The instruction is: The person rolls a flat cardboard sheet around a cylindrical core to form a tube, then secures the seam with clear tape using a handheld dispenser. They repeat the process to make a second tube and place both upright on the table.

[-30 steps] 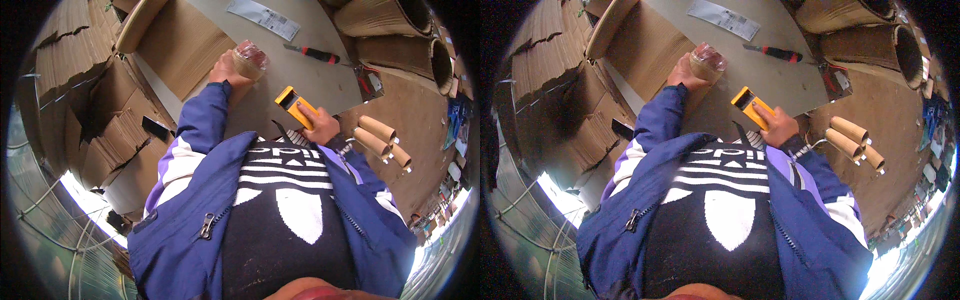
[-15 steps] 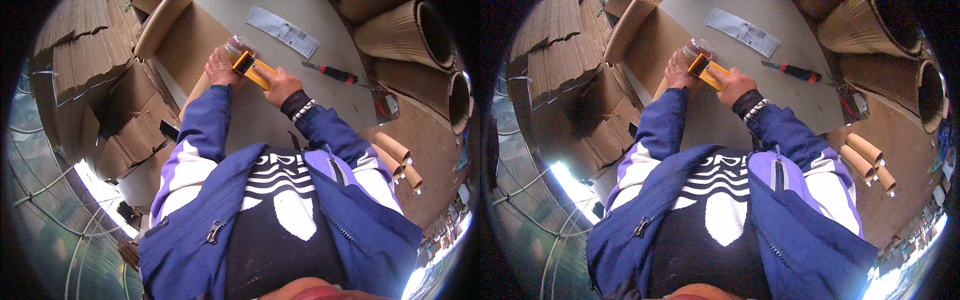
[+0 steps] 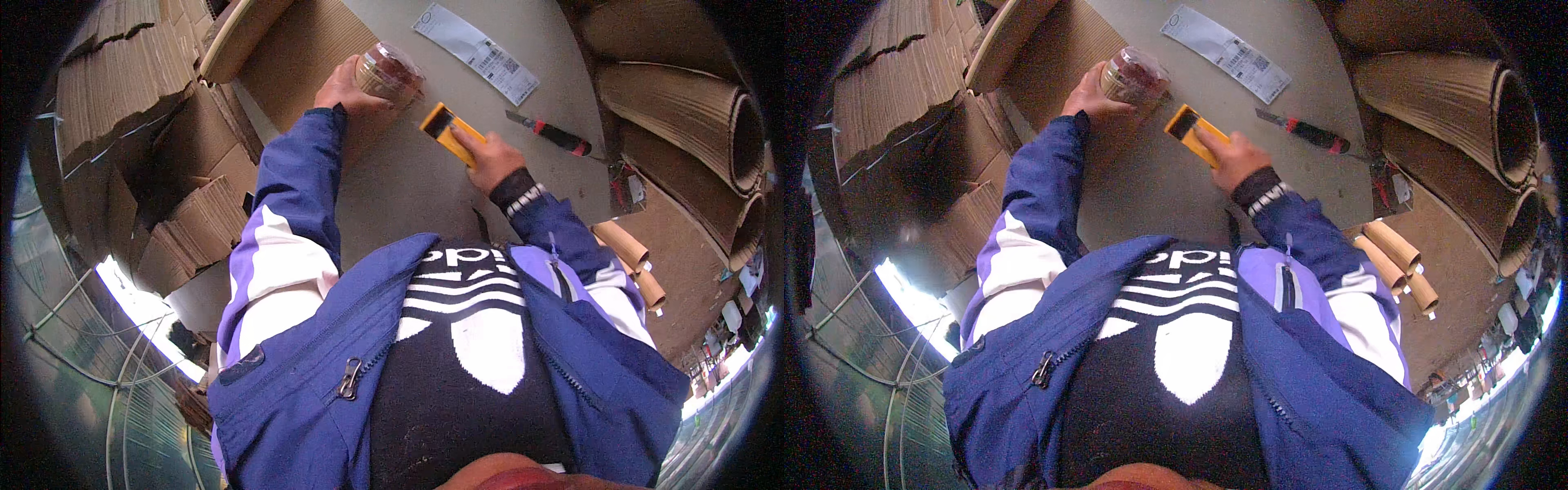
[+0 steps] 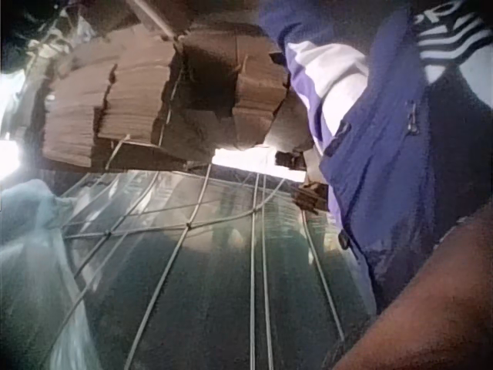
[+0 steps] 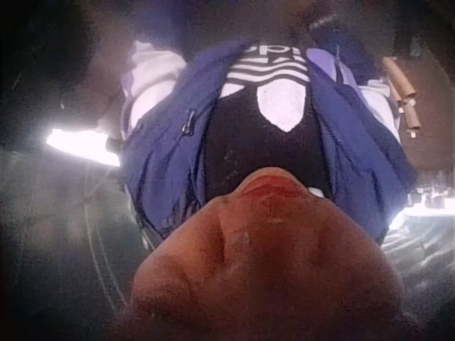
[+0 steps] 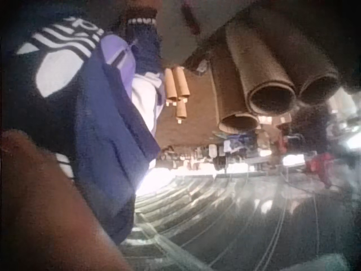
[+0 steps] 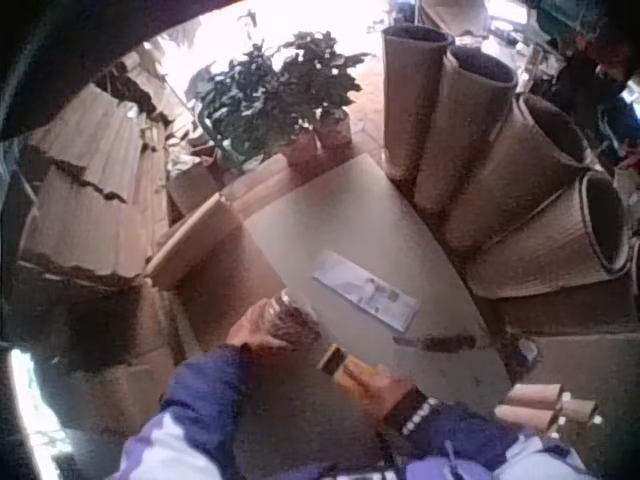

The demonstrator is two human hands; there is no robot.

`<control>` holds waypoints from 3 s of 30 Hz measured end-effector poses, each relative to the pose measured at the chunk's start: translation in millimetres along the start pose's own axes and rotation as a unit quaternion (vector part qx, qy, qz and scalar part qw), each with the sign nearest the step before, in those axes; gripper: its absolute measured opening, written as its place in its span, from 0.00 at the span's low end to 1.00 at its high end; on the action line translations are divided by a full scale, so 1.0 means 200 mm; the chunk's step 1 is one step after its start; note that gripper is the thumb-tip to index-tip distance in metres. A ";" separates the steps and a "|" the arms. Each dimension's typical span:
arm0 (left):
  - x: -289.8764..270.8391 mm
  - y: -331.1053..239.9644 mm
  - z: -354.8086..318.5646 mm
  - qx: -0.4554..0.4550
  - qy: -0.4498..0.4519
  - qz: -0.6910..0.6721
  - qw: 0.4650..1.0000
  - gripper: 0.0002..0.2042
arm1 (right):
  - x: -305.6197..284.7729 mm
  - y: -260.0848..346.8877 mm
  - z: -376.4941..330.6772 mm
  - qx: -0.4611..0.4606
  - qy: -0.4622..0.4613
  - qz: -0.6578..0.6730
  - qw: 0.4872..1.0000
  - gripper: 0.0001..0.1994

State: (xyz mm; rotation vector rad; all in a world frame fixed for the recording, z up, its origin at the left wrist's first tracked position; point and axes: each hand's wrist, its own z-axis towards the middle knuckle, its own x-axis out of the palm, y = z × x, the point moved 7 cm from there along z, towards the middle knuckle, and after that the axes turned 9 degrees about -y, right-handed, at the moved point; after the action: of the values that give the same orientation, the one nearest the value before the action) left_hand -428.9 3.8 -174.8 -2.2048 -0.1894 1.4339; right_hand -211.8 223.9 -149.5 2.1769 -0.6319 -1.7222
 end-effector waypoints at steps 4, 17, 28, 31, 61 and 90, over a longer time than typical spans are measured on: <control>0.03 0.14 0.12 -0.007 0.074 -0.057 0.996 0.51 | 0.10 0.08 0.24 -0.019 -0.017 0.010 1.000 0.29; 0.46 -0.01 -0.32 -0.161 0.383 -0.396 0.819 0.28 | -0.03 -0.16 -0.35 0.035 0.004 0.097 0.995 0.37; 0.42 0.22 -0.98 -0.392 0.165 -0.605 0.674 0.31 | -0.05 -0.20 -0.26 0.032 -0.038 0.216 0.975 0.35; 0.28 0.28 -1.21 -0.369 0.171 -0.620 0.671 0.31 | 0.00 -0.23 -0.26 0.098 -0.011 0.265 0.959 0.35; 0.47 -0.34 -0.59 -0.087 0.091 -0.429 0.895 0.26 | 0.18 -0.35 -0.48 0.220 -0.100 0.668 0.703 0.38; 2.04 -2.56 -0.93 0.124 0.324 -0.498 0.795 0.56 | -0.44 -2.24 -1.98 0.341 -0.325 0.627 0.620 0.33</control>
State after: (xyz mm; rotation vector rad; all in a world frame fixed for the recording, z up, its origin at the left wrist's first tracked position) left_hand -9.5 539.7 -204.3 -1.7469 -0.7274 0.0941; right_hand 225.1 637.9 -198.2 0.5410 -2.4965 -1.3016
